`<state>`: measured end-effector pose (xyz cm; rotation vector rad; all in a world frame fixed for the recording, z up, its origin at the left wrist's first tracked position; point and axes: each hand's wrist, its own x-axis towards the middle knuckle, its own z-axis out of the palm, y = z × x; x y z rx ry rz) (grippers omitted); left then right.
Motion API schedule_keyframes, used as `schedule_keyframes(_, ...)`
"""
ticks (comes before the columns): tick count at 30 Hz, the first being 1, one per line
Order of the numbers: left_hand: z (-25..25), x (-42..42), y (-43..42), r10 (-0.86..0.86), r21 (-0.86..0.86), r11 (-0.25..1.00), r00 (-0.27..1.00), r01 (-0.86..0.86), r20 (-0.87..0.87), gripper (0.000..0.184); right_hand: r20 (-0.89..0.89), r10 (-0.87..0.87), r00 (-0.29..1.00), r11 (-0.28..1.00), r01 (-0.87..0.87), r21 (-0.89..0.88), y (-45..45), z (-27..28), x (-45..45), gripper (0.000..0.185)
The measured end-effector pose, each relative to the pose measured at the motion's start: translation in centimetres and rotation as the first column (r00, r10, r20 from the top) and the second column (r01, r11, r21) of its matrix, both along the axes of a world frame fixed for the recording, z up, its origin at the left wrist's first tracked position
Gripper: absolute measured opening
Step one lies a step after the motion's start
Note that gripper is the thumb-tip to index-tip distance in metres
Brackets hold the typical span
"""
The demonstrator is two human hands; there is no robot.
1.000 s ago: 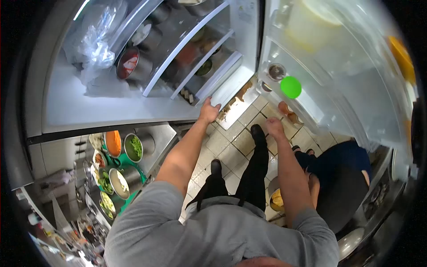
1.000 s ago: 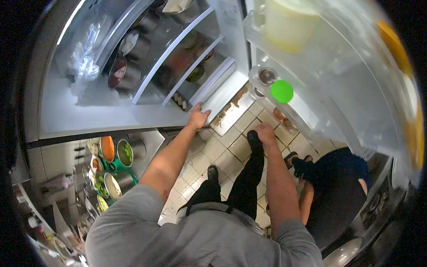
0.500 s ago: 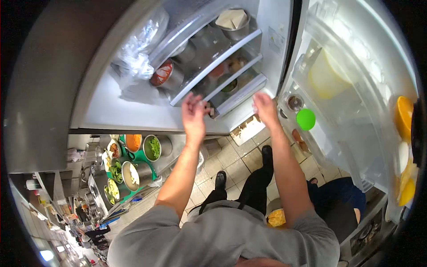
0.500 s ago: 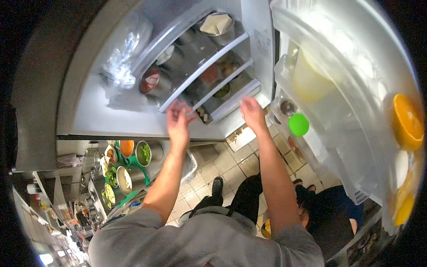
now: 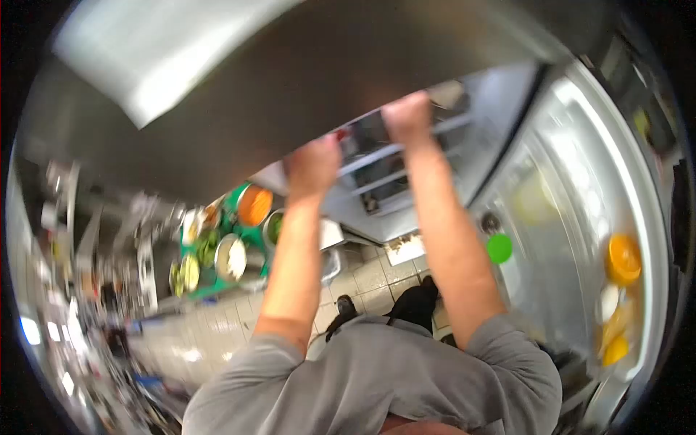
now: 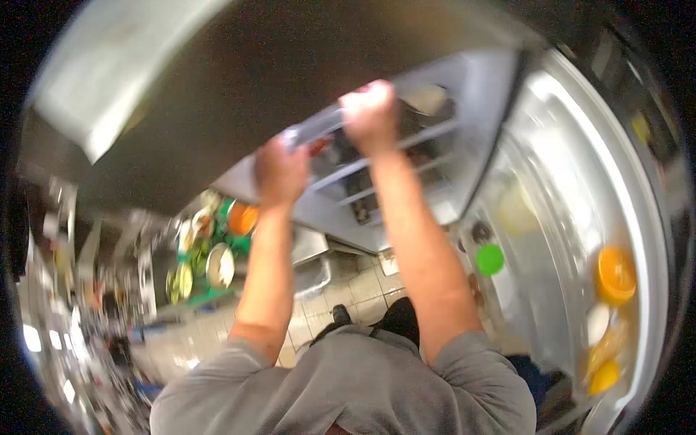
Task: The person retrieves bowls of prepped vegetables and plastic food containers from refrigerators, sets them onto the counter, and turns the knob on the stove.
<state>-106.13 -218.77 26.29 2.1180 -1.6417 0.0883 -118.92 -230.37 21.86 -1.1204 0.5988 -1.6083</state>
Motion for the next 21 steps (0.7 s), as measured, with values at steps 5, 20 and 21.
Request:
schedule_keyframes(5,-3.0,3.4,-3.2,-0.176,-0.624,0.750,0.975,0.220,0.132,0.045,-0.057,0.282,0.958,0.925,-0.256,0.280,-9.9,-0.2,2.0,0.025)
schedule_keyframes(20,-2.0,0.3,7.2,-0.164,-0.238,0.971,-0.648,0.026,-0.743,0.060,0.021,0.391,0.920,0.827,-0.362,0.430,-10.0,2.1,-4.6,0.051)
schedule_keyframes(21,-3.5,0.2,7.0,-0.014,-0.036,0.999,-0.686,0.018,-0.727,0.071,0.018,0.390,0.921,0.827,-0.358,0.434,-8.9,2.0,-5.4,0.053)
